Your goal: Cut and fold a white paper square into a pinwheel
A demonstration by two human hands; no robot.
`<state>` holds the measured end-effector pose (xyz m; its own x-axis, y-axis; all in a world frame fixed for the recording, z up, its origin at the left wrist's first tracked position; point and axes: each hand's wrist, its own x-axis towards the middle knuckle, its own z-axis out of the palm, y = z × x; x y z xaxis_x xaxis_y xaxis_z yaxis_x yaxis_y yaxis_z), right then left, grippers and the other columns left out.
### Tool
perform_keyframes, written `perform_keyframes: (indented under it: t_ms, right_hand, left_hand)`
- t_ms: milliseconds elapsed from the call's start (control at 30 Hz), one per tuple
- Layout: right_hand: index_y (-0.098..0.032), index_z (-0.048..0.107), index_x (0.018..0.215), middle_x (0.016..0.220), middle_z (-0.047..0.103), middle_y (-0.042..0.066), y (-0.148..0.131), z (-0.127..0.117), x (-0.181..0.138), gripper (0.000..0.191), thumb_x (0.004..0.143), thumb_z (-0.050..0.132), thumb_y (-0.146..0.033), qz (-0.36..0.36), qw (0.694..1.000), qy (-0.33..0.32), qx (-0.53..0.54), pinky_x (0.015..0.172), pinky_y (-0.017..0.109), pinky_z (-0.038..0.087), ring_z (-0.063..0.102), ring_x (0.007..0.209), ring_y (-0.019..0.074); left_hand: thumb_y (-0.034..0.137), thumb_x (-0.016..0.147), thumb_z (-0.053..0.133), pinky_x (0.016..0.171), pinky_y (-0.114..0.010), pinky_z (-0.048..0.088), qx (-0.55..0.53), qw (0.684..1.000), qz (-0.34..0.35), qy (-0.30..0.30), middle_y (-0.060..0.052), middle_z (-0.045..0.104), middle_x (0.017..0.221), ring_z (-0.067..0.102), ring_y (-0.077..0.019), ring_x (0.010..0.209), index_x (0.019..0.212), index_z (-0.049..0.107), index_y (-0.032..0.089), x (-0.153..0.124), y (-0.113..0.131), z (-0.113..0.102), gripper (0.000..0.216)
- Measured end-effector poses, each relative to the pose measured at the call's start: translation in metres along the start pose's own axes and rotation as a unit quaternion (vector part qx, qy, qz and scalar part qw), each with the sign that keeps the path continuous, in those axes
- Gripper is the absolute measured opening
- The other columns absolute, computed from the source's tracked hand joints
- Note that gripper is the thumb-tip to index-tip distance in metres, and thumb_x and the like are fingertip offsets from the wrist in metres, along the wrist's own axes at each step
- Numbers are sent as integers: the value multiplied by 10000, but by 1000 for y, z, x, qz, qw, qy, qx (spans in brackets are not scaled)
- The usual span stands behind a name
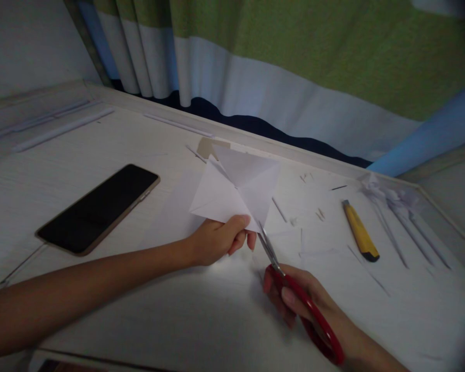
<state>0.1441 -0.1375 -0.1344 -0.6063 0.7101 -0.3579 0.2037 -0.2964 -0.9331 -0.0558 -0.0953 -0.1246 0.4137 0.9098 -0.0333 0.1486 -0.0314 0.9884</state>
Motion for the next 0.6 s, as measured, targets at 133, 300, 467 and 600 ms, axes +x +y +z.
perform_keyframes:
  t_ms: [133,300,467,600]
  right_hand:
    - [-126,524,810,523,382,-51,2,-1,-1,378,749,490,-498,-4,1000,-3,15,390,179,234,326,430,53]
    - [-121,528,800,513,390,-51,5,-2,0,382,752,485,-497,-8,1000,3,19,372,167,247,336,413,46]
    - [-114,531,806,491,398,-55,6,-1,1,392,754,482,-500,-2,1000,6,27,361,161,250,337,390,40]
    - [-112,539,803,492,399,-55,6,-2,1,390,755,484,-495,-2,1000,6,30,359,159,254,343,389,38]
  left_hand:
    - [263,825,200,545,-213,357,14,999,-10,-30,51,369,387,383,-93,422,505,468,157,-1,-1,0,431]
    - [272,823,198,561,-212,361,23,1000,-9,-15,33,391,410,422,-91,458,394,366,175,-3,2,6,471]
    - [296,815,197,574,-214,374,29,999,-23,-20,26,393,415,427,-94,465,365,325,189,-4,3,9,480]
    - [304,815,190,592,-212,375,27,999,-26,-26,16,430,452,443,-98,499,363,308,194,-5,1,8,480]
